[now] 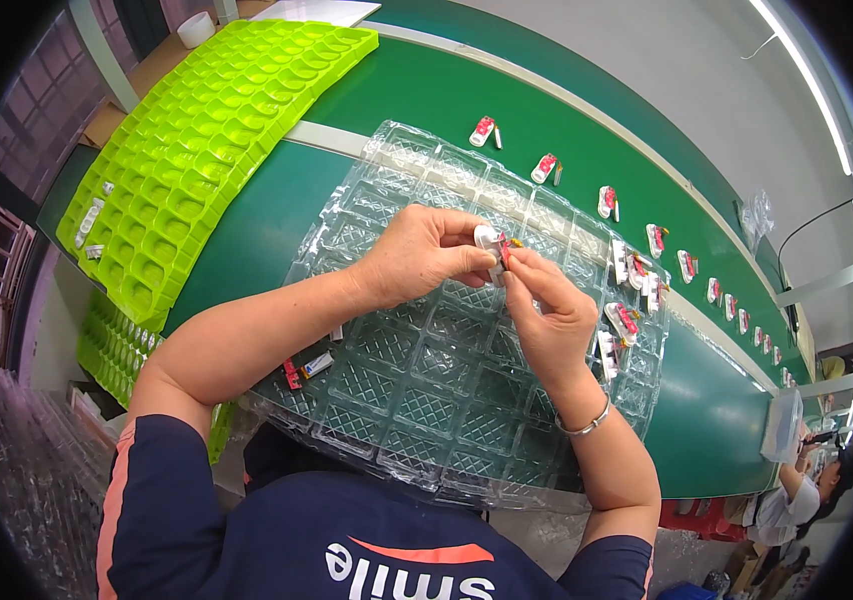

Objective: The person assembles small plastic toy parts by hand at a factory workstation.

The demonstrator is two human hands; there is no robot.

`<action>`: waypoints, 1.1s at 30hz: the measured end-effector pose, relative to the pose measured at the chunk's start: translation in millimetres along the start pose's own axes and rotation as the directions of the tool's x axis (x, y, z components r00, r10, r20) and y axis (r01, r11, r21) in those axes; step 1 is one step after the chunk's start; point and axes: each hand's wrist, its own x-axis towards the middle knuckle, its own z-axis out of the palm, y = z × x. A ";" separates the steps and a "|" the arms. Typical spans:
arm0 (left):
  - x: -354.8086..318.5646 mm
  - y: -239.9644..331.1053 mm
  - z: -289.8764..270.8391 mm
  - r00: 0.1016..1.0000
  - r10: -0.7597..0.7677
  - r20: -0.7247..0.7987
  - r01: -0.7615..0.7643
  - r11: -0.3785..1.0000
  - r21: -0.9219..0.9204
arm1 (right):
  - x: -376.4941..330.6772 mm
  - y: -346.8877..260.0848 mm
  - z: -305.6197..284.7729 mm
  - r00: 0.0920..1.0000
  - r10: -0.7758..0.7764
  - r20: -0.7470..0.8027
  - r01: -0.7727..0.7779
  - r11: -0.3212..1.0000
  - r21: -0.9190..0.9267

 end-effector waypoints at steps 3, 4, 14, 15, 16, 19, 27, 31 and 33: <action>-0.6 1.1 0.5 1.000 0.014 0.004 -0.014 1.000 0.016 | 1.7 -0.9 0.0 0.993 -0.114 0.009 0.114 0.990 -0.083; -0.6 1.9 0.8 1.000 0.017 0.005 -0.017 1.000 0.014 | 1.7 0.6 0.7 0.989 -0.145 -0.002 0.144 0.985 -0.096; -0.9 8.3 5.7 1.000 -0.020 -0.003 0.020 0.999 -0.035 | 0.6 -5.2 -2.3 0.921 0.361 0.146 -0.389 0.845 0.368; -1.9 7.5 6.4 1.000 0.019 0.017 -0.019 1.000 -0.020 | 1.9 -5.3 -4.8 0.865 0.448 0.224 -0.501 0.777 0.381; -1.5 7.1 5.9 0.998 0.058 0.038 -0.058 0.998 -0.005 | 0.6 -5.1 -3.9 0.858 0.449 0.249 -0.513 0.780 0.359; -0.3 8.9 2.7 0.998 0.039 0.058 -0.040 0.999 0.017 | 0.1 -4.1 -5.3 0.857 0.442 0.265 -0.510 0.799 0.319; 75.6 35.7 -48.5 0.996 0.084 -0.019 -0.078 0.978 0.194 | -7.5 -1.6 -5.3 0.867 0.454 0.204 -0.497 0.796 0.344; 138.3 33.4 -126.1 0.937 0.052 -0.345 0.084 0.926 0.368 | -17.1 -10.6 6.0 0.787 -0.431 0.443 0.384 0.902 0.195; 160.8 20.8 -153.6 0.866 0.041 -0.498 0.196 0.890 0.412 | -21.2 -9.7 7.4 0.736 -0.494 0.463 0.429 0.870 0.244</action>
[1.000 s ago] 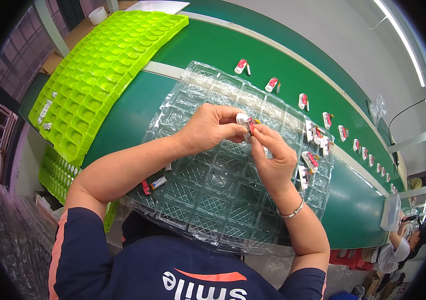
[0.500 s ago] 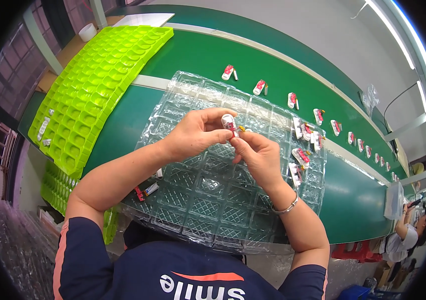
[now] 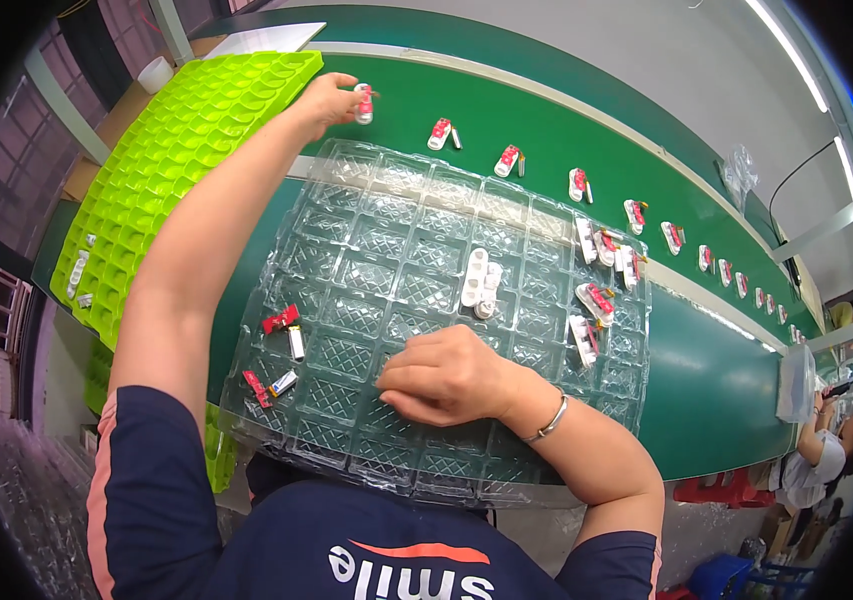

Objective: The person assembles small plastic toy parts by hand at a factory workstation.

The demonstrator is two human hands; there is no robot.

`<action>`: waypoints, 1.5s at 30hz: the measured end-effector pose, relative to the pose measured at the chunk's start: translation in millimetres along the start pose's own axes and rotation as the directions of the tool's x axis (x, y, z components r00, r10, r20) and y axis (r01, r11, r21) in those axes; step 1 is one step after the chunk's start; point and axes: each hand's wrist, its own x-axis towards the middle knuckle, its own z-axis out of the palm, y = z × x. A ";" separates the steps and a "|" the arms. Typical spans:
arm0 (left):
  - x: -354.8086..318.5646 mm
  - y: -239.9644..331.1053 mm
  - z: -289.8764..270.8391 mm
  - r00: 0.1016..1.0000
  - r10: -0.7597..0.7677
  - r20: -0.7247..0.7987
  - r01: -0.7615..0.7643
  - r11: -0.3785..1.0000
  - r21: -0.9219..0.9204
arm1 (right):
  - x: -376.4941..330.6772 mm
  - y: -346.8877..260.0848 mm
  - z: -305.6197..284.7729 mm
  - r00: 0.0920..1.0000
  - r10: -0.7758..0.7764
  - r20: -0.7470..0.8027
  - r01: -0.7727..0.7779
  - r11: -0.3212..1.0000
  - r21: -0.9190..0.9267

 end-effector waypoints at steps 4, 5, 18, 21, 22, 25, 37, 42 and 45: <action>24.7 -19.4 -15.4 0.995 0.062 -0.084 -0.016 0.888 0.460 | 0.1 -0.9 -1.4 0.998 0.030 0.049 -0.033 0.998 0.059; 28.4 -25.0 -20.7 0.994 0.104 -0.018 -0.068 0.763 0.642 | 0.1 -0.2 -0.2 0.999 0.026 0.044 -0.029 0.998 0.063; -146.6 43.3 53.0 0.316 0.551 0.772 -0.876 0.481 0.015 | 5.9 2.4 -1.1 0.997 0.020 0.079 -0.024 0.998 0.058; -168.5 31.0 79.1 0.083 0.595 0.799 -0.986 0.165 -0.020 | 5.3 3.4 1.0 0.998 -0.023 0.061 0.019 0.998 0.058; -171.3 25.5 83.3 0.061 0.619 0.783 -0.992 0.125 -0.022 | 5.8 2.9 1.3 0.998 -0.025 0.062 0.022 0.999 0.049; -169.2 23.3 91.4 0.054 0.606 0.794 -0.997 0.076 0.009 | 5.8 0.8 -3.4 0.996 -0.068 -0.055 0.069 0.998 0.005; -172.5 18.3 80.0 0.243 0.663 0.708 -0.925 0.379 -0.038 | -0.9 10.9 -15.3 0.664 0.563 -0.492 -0.405 0.824 0.396; -173.2 20.9 76.2 0.196 0.646 0.738 -0.939 0.340 -0.047 | -7.7 28.0 -20.0 0.455 0.716 -0.529 -0.341 0.689 0.640; -175.4 21.7 60.3 0.315 0.673 0.669 -0.894 0.447 -0.028 | -6.2 32.2 -18.1 0.438 0.745 -0.503 -0.400 0.662 0.633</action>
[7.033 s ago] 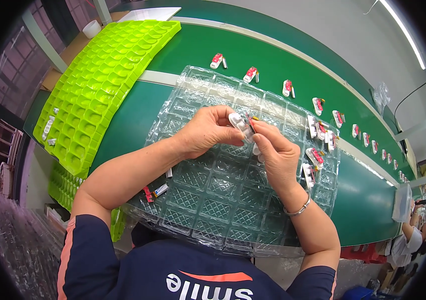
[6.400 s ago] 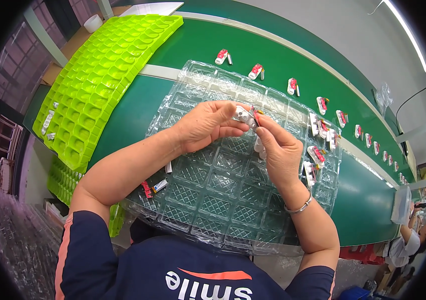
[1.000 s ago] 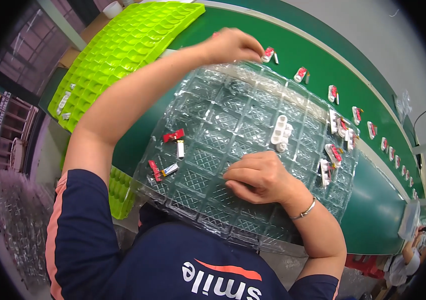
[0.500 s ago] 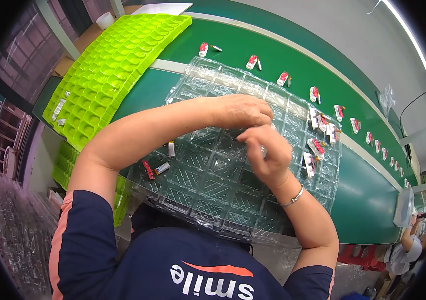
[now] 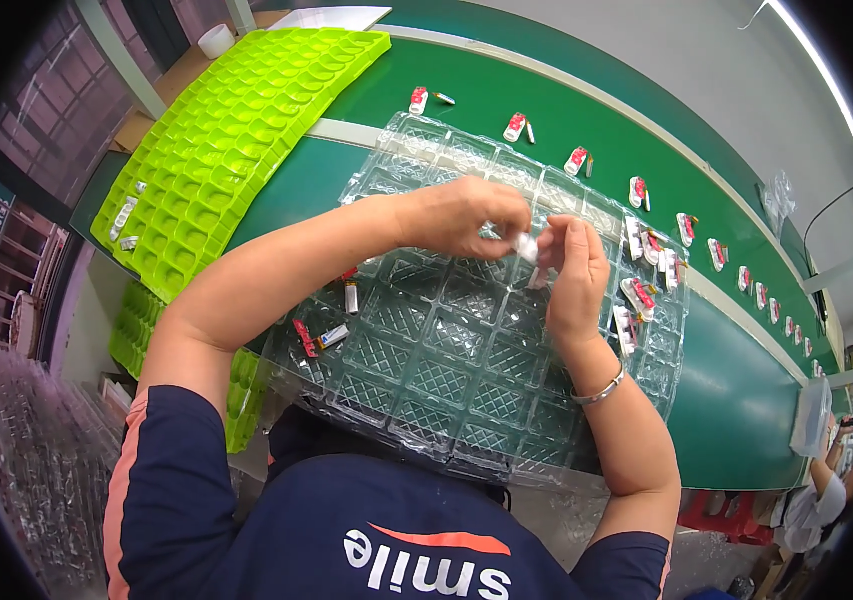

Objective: The person assembles small plastic toy parts by hand at a factory workstation.

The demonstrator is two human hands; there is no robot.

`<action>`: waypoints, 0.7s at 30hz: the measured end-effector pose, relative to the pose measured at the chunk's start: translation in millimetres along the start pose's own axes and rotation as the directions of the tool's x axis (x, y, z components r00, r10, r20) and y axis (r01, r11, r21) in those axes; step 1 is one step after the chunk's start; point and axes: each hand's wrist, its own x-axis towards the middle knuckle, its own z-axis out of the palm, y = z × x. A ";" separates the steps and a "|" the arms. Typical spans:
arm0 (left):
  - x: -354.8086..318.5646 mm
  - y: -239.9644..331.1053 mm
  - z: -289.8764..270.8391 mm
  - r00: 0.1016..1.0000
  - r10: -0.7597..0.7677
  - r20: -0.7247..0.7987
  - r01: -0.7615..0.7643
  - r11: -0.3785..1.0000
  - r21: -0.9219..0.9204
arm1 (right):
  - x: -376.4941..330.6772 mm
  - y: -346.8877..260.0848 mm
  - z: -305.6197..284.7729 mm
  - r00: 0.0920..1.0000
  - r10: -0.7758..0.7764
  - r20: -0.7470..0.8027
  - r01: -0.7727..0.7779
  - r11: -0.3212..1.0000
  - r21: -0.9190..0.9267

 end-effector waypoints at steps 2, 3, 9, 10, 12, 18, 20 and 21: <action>-9.5 2.8 -4.2 0.965 -0.254 -0.068 0.211 0.901 -0.378 | -0.1 0.8 1.1 0.999 -0.033 0.030 0.034 0.998 -0.056; -14.6 6.7 -9.0 0.868 -0.495 -0.039 0.326 0.627 -0.708 | -2.6 -2.4 2.0 0.999 -0.029 0.034 0.032 0.994 -0.100; -75.0 33.1 -59.7 0.702 -0.710 0.057 0.201 0.121 -0.972 | -4.7 -4.2 0.3 0.997 -0.036 0.065 0.046 0.987 -0.157; -90.9 37.2 -67.4 0.713 -0.700 0.041 0.468 0.431 -0.772 | -4.9 -4.9 2.1 0.995 -0.057 0.081 0.070 0.984 -0.166; -107.9 46.7 -71.2 0.725 -0.689 0.010 0.670 0.702 -0.239 | -5.9 -5.4 4.7 0.992 -0.083 0.095 0.099 0.979 -0.180; -121.0 66.4 -53.8 0.726 -0.687 0.044 0.670 0.719 0.183 | -10.0 -5.3 4.3 0.961 -0.212 0.175 0.253 0.931 -0.262; -118.5 66.6 -55.5 0.723 -0.683 0.105 0.654 0.725 0.215 | -10.6 -6.1 5.3 0.956 -0.225 0.186 0.271 0.922 -0.276; -117.0 67.1 -59.2 0.725 -0.681 0.104 0.652 0.727 0.214 | -11.0 -6.0 5.8 0.953 -0.236 0.189 0.283 0.917 -0.280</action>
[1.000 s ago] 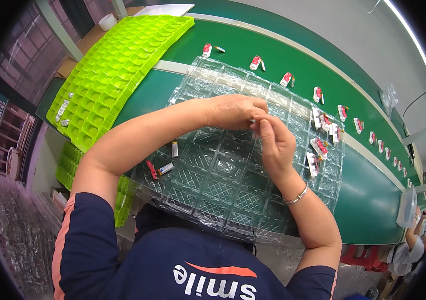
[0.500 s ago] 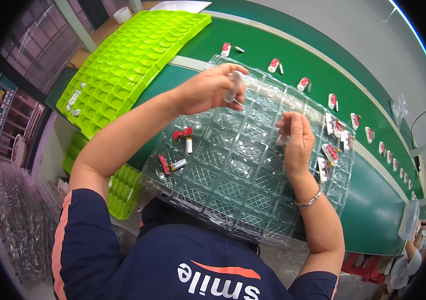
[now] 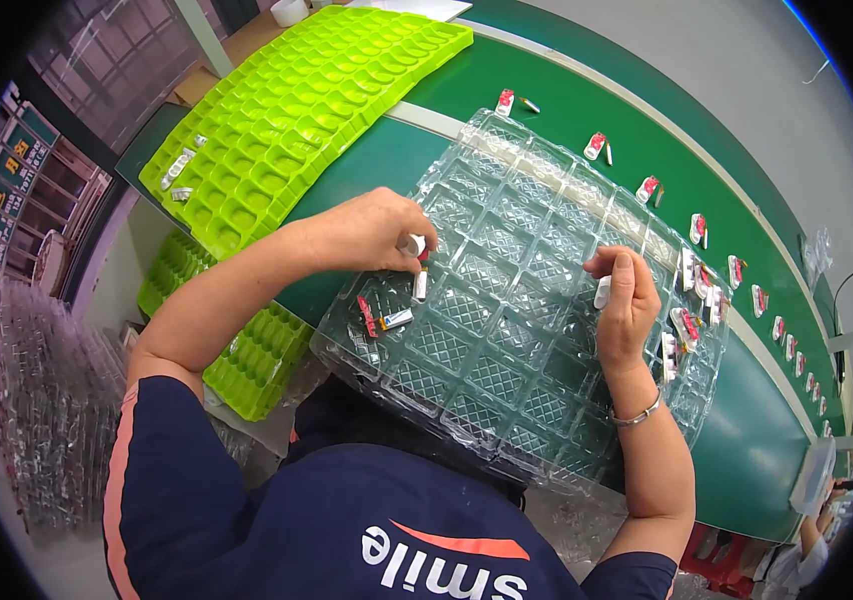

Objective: The person assembles small plastic toy parts by hand at a factory workstation.

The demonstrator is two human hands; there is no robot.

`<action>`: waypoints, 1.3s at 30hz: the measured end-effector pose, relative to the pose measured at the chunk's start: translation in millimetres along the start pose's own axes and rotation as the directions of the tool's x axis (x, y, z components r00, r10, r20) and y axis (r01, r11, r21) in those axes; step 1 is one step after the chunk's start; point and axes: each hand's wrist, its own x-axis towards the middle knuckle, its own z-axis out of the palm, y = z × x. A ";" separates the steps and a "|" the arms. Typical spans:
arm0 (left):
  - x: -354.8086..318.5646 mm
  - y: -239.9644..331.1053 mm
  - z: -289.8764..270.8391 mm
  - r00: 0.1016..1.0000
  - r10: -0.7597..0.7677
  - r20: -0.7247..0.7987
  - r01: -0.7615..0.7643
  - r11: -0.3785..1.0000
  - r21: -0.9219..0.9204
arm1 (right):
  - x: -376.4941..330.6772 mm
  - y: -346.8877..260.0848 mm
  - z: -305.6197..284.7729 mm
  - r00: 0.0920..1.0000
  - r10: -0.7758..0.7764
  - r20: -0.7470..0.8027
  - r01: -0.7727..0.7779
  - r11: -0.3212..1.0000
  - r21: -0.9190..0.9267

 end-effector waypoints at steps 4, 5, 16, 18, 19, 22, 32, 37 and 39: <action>8.2 -0.9 -10.5 0.995 -0.071 -0.064 0.047 0.945 -0.322 | 0.7 -3.6 1.1 0.999 -0.038 0.011 0.038 0.999 -0.017; 15.6 2.5 -10.8 0.989 -0.143 -0.040 0.085 0.766 -0.637 | 0.6 -4.4 0.6 0.999 -0.042 0.022 0.043 0.999 -0.025; 98.8 49.6 27.3 0.992 -0.102 0.076 0.087 0.103 -0.991 | 3.8 -4.8 6.8 0.983 -0.177 -0.050 0.179 0.983 0.032; 102.0 49.0 30.0 0.993 -0.067 0.101 0.110 0.136 -0.985 | 7.7 -3.9 3.4 0.977 -0.211 -0.044 0.207 0.976 -0.071; 102.9 48.0 31.4 0.993 -0.062 0.097 0.105 0.143 -0.984 | 9.9 -2.4 2.0 0.949 -0.314 -0.002 0.307 0.930 -0.202; 104.1 40.9 35.3 0.992 -0.043 0.121 0.126 0.115 -0.985 | 10.9 -4.7 3.9 0.929 -0.369 0.037 0.362 0.881 -0.306; 105.4 23.3 42.3 0.933 0.275 0.232 0.351 -0.547 -0.760 | 17.3 -1.0 -4.4 0.865 0.501 0.034 -0.425 0.696 0.579; 105.3 25.9 45.1 0.866 0.434 0.249 0.455 -0.476 -0.753 | 19.7 9.9 -17.1 0.714 0.641 0.282 -0.465 0.132 0.875; 102.3 30.2 43.1 0.855 0.441 0.273 0.469 -0.434 -0.769 | 17.4 6.6 -15.5 0.732 0.599 0.324 -0.510 0.166 0.844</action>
